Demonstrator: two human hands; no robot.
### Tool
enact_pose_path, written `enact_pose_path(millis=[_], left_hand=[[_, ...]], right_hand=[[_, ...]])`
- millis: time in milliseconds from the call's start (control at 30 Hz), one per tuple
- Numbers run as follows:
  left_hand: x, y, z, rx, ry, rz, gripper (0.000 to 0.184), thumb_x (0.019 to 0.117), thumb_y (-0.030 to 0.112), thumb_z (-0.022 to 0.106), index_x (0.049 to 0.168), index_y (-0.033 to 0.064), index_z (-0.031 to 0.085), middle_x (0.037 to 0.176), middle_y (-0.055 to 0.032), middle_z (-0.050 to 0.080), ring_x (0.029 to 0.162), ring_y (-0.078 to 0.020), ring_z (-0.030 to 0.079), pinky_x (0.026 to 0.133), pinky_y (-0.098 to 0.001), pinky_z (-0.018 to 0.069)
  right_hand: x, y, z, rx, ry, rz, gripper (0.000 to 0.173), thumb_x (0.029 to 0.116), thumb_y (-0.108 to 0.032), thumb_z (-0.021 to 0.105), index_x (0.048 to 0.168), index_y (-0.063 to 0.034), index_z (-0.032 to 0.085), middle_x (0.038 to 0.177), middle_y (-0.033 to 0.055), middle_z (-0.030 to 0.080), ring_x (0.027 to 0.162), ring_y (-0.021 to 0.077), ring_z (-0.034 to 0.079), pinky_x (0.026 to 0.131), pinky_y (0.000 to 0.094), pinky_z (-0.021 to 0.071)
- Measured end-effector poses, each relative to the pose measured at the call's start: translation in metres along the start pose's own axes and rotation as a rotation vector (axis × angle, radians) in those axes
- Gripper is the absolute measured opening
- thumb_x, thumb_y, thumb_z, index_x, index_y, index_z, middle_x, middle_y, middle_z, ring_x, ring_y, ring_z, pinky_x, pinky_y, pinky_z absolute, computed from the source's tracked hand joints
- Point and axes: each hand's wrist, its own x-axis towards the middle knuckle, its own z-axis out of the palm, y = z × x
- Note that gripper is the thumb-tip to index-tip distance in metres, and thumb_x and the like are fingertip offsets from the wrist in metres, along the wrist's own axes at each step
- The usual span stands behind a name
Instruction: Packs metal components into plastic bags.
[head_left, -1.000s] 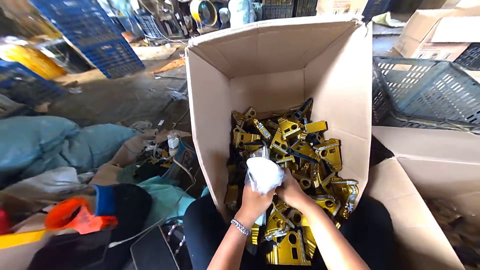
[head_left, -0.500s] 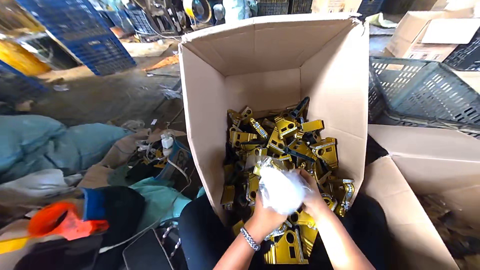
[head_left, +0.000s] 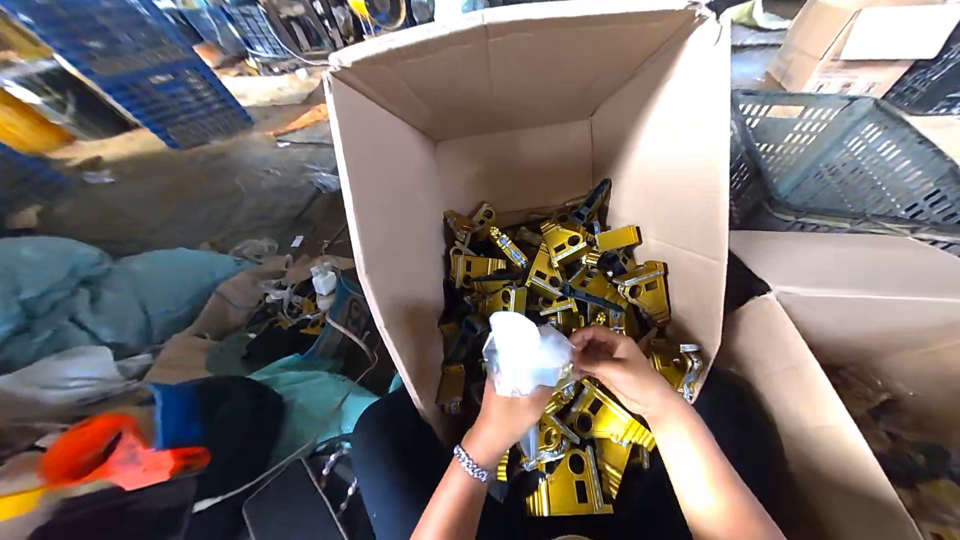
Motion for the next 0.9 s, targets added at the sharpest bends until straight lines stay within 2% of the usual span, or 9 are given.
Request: enact_pose_path(millis=[133, 300, 433, 533, 633, 700, 767, 833, 900], left_hand=[[0.000, -0.001, -0.006, -0.106, -0.072, -0.012, 0.072, 0.0650, 0.004, 0.091, 0.125, -0.0122, 0.054, 0.112, -0.0070, 0.071, 0.107, -0.0064, 0.068, 0.099, -0.0251, 0.0555], [0.001, 0.009, -0.006, -0.221, -0.106, -0.306, 0.048, 0.0770, 0.007, 0.082, 0.118, -0.0003, 0.059, 0.094, 0.0003, 0.071, 0.082, -0.0052, 0.068, 0.076, -0.0238, 0.0582], [0.024, -0.033, -0.040, 0.212, 0.316, 0.002, 0.062, 0.0815, 0.006, 0.078, 0.128, -0.0240, 0.049, 0.111, -0.0260, 0.069, 0.101, -0.0215, 0.070, 0.094, -0.0367, 0.0555], [0.015, -0.003, -0.041, -0.073, 0.121, -0.137, 0.049, 0.0788, 0.016, 0.082, 0.117, -0.0048, 0.059, 0.097, -0.0022, 0.071, 0.089, -0.0076, 0.070, 0.084, -0.0275, 0.0595], [-0.005, 0.012, -0.028, -0.286, -0.234, -0.234, 0.043, 0.0712, 0.005, 0.085, 0.109, 0.0022, 0.065, 0.092, 0.0022, 0.073, 0.088, -0.0073, 0.070, 0.085, -0.0283, 0.0598], [-0.007, 0.003, -0.036, -0.187, -0.060, -0.204, 0.041, 0.0704, 0.002, 0.084, 0.106, 0.0010, 0.064, 0.089, 0.0024, 0.072, 0.085, -0.0057, 0.070, 0.082, -0.0264, 0.0600], [-0.005, -0.009, -0.051, -0.084, 0.141, -0.164, 0.043, 0.0720, 0.002, 0.081, 0.109, -0.0035, 0.061, 0.091, 0.0008, 0.071, 0.086, -0.0052, 0.069, 0.083, -0.0256, 0.0600], [-0.003, -0.017, -0.059, -0.086, 0.270, -0.130, 0.041, 0.0752, -0.001, 0.075, 0.113, -0.0059, 0.059, 0.093, -0.0015, 0.072, 0.089, -0.0075, 0.070, 0.084, -0.0269, 0.0597], [0.000, -0.016, -0.059, -0.138, 0.350, -0.123, 0.037, 0.0783, -0.002, 0.071, 0.113, -0.0066, 0.058, 0.092, -0.0038, 0.073, 0.084, -0.0102, 0.071, 0.079, -0.0284, 0.0603]], right_hand=[[-0.012, 0.004, 0.004, 0.123, -0.117, 0.073, 0.018, 0.0978, -0.003, 0.058, 0.115, 0.0003, 0.062, 0.098, 0.0010, 0.069, 0.082, 0.0104, 0.070, 0.076, 0.0292, 0.0615], [-0.014, 0.006, 0.018, 0.082, -0.006, 0.153, 0.017, 0.1030, -0.009, 0.048, 0.089, -0.0085, 0.057, 0.059, -0.0081, 0.051, 0.044, 0.0019, 0.049, 0.044, 0.0191, 0.0462], [-0.021, 0.003, 0.010, 0.113, -0.088, 0.158, 0.009, 0.0977, -0.007, 0.062, 0.090, -0.0090, 0.062, 0.071, -0.0042, 0.067, 0.052, 0.0040, 0.060, 0.050, 0.0211, 0.0545], [-0.017, 0.000, 0.024, -0.043, 0.024, 0.097, 0.023, 0.0835, -0.007, 0.079, 0.078, -0.0078, 0.057, 0.063, -0.0041, 0.059, 0.044, 0.0007, 0.050, 0.042, 0.0175, 0.0459], [-0.014, -0.003, 0.036, -0.420, -0.183, -0.096, 0.028, 0.0733, -0.014, 0.086, 0.074, 0.0023, 0.064, 0.072, 0.0003, 0.061, 0.067, 0.0003, 0.052, 0.064, 0.0195, 0.0446], [-0.004, -0.007, 0.026, -0.485, -0.207, -0.141, 0.040, 0.0744, -0.028, 0.088, 0.067, -0.0052, 0.056, 0.066, -0.0067, 0.051, 0.062, -0.0026, 0.045, 0.058, 0.0174, 0.0379], [0.013, -0.011, 0.007, -0.525, -0.060, -0.095, 0.034, 0.0829, -0.027, 0.082, 0.078, -0.0013, 0.059, 0.069, -0.0007, 0.057, 0.060, 0.0044, 0.054, 0.059, 0.0238, 0.0481], [0.039, -0.009, -0.011, -0.792, 0.010, 0.025, 0.036, 0.0909, -0.027, 0.077, 0.107, 0.0039, 0.068, 0.099, 0.0149, 0.069, 0.089, 0.0218, 0.067, 0.083, 0.0389, 0.0557], [0.066, 0.003, -0.015, -1.182, -0.154, 0.253, 0.055, 0.0932, -0.035, 0.074, 0.136, -0.0017, 0.062, 0.150, 0.0205, 0.048, 0.142, 0.0403, 0.041, 0.115, 0.0627, 0.0302]])
